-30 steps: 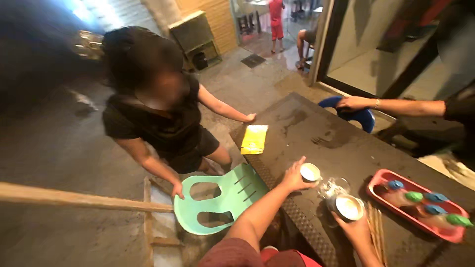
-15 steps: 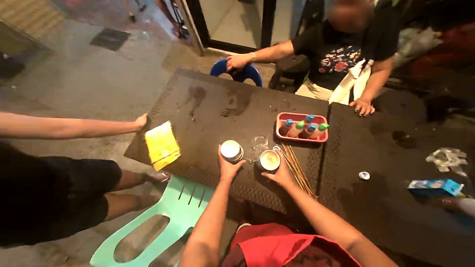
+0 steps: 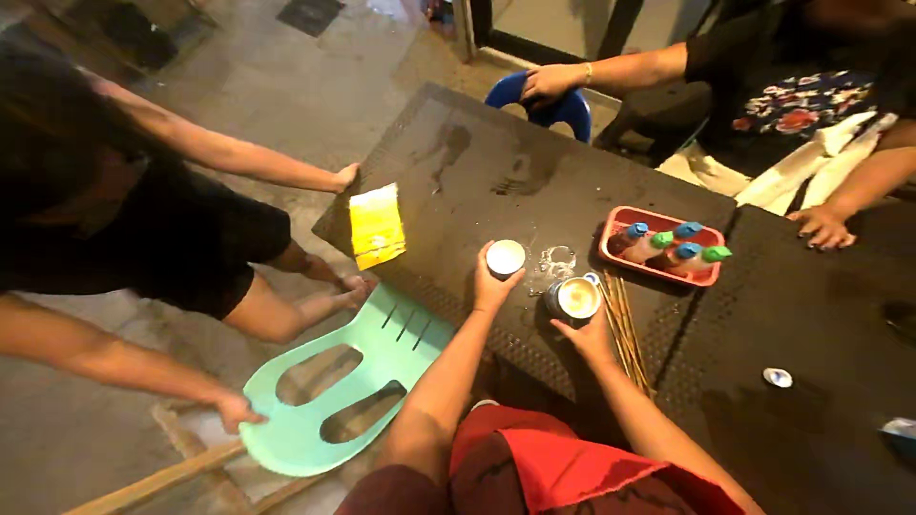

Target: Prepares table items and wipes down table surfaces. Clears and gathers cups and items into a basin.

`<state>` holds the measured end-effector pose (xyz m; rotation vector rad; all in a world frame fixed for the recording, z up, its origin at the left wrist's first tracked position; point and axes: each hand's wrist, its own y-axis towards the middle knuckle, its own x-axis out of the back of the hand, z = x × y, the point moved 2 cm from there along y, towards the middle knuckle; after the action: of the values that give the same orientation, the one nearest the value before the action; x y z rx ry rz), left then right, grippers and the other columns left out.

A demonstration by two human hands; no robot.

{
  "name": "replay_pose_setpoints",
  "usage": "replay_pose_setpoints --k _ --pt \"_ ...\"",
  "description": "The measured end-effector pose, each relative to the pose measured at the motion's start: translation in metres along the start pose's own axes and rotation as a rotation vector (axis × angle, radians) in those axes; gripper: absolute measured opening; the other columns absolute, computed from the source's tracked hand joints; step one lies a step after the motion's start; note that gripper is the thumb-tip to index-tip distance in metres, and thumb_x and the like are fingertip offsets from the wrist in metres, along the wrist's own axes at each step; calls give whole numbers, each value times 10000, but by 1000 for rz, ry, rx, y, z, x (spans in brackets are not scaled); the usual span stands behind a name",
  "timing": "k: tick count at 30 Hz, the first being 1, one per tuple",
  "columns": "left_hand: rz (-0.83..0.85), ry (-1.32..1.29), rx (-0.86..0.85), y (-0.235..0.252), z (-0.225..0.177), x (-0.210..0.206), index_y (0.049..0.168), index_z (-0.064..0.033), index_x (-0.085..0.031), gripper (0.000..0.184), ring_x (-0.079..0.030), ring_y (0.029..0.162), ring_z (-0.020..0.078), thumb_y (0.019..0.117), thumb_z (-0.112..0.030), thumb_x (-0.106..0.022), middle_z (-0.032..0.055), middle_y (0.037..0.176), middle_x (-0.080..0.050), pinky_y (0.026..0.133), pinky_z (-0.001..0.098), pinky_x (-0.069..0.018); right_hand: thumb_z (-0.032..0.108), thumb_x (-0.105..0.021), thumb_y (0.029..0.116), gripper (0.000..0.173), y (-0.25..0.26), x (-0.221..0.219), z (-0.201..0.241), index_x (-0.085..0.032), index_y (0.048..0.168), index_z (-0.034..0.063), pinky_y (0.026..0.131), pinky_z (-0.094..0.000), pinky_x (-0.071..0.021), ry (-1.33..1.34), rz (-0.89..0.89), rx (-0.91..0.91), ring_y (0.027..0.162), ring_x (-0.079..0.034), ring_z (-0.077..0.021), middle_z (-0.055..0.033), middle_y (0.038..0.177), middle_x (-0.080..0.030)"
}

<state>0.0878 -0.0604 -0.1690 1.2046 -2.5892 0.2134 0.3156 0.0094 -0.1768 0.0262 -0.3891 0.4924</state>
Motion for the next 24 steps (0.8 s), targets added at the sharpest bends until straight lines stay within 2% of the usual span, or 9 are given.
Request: replay_pose_setpoints --k 4,10,13,17,20,22,24 --pt "22 26 -29 1 6 -1 1545 -33 -349 978 -553 1337 267 763 -217 -907 206 1484 -515 1116 433 -472 212 -937 688 1130 1 1 -3 -262 1509 -173 1196 -372 -382 -29 5 -24 1410 -482 -335 -342 1490 -455" --pt "54 45 0 3 7 4 1558 -37 -322 1027 -497 1393 259 743 -238 -913 204 1537 -459 1154 412 -431 253 -943 689 1145 1 1 -5 -267 1526 -141 1204 -363 -373 -22 30 -31 1428 -463 -314 -320 1514 -442" --pt "60 11 -41 4 9 3 1569 13 -242 1128 -462 1418 255 703 -220 -925 233 1558 -415 1169 379 -411 251 -944 678 1151 2 0 -6 -273 1529 -137 1205 -365 -371 15 14 -25 1428 -462 -312 -314 1517 -443" --pt "82 27 -63 2 15 8 1595 32 -123 1261 -408 1456 269 669 -225 -939 267 1588 -348 1188 365 -377 283 -937 692 1150 1 0 -12 -273 1534 -133 1218 -373 -352 33 32 -18 1456 -426 -319 -315 1545 -407" --pt "92 20 -94 3 19 12 1593 46 -88 1309 -408 1454 279 639 -215 -944 283 1593 -328 1182 356 -383 267 -934 693 1104 1 7 -16 -314 1516 -127 1192 -368 -396 65 5 37 1425 -468 -305 -300 1522 -444" --pt "107 25 -127 -1 22 17 1586 77 -59 1341 -378 1469 320 628 -239 -942 310 1598 -297 1185 387 -378 275 -885 752 1000 -3 21 -21 -353 1499 -123 1164 -387 -433 46 -45 58 1398 -499 -313 -288 1504 -474" --pt "118 50 -134 -14 25 26 1582 88 -39 1352 -346 1478 356 630 -287 -923 323 1607 -270 1150 441 -399 293 -788 851 863 -12 45 -25 -377 1511 -82 1151 -409 -440 -46 -98 -32 1386 -505 -323 -265 1512 -477"
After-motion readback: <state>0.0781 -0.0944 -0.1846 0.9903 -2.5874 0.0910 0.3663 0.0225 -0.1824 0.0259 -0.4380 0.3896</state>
